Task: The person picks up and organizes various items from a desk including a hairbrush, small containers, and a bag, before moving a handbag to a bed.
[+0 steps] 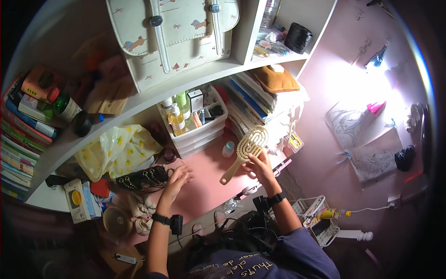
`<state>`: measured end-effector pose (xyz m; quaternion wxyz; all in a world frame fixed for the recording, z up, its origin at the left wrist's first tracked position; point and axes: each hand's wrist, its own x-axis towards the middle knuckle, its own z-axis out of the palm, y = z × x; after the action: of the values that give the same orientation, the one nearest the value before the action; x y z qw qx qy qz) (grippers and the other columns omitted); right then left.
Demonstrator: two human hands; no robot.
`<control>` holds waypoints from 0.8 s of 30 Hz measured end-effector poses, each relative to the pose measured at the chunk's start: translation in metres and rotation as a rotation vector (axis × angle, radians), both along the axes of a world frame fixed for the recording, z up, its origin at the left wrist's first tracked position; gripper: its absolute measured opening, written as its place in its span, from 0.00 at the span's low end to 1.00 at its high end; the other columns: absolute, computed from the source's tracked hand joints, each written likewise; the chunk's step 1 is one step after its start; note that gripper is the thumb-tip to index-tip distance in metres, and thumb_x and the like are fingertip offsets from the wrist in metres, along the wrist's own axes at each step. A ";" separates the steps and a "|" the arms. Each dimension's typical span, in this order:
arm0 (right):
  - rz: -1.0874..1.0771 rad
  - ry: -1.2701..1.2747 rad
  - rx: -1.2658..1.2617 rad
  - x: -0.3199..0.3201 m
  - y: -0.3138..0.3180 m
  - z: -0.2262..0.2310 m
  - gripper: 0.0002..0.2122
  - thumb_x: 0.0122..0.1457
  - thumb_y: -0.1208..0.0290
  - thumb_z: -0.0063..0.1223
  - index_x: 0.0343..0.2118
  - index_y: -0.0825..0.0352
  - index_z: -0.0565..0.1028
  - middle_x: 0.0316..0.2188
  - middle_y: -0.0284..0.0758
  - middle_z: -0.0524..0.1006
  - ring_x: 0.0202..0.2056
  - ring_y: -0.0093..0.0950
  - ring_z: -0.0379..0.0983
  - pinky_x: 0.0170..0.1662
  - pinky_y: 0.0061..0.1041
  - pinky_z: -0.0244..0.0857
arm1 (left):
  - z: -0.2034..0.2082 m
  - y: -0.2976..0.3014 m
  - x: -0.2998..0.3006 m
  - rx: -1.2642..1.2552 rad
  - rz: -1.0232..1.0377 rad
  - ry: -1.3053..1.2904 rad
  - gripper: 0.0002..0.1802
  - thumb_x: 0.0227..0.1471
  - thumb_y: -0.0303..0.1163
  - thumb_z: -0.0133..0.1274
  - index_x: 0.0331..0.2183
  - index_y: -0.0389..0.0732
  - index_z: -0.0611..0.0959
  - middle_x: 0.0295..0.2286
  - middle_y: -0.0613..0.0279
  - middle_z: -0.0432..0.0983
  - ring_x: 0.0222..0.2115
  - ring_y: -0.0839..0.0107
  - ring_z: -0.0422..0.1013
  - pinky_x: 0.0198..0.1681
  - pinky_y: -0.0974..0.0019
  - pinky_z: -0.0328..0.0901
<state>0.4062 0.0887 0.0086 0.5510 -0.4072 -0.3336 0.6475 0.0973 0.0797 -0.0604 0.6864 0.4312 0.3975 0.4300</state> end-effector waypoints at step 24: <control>-0.103 -0.141 0.001 0.075 -0.050 -0.021 0.18 0.55 0.74 0.48 0.48 0.67 0.61 0.38 0.33 0.71 0.38 0.23 0.70 0.39 0.24 0.66 | -0.029 0.063 0.119 -0.313 0.417 -0.795 0.17 0.53 0.37 0.47 0.41 0.37 0.68 0.42 0.63 0.65 0.41 0.68 0.62 0.46 0.66 0.59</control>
<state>0.4807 0.0384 -0.0127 0.5590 -0.4678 -0.3506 0.5880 0.2165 0.1426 -0.0892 0.7411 0.0354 0.2422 0.6251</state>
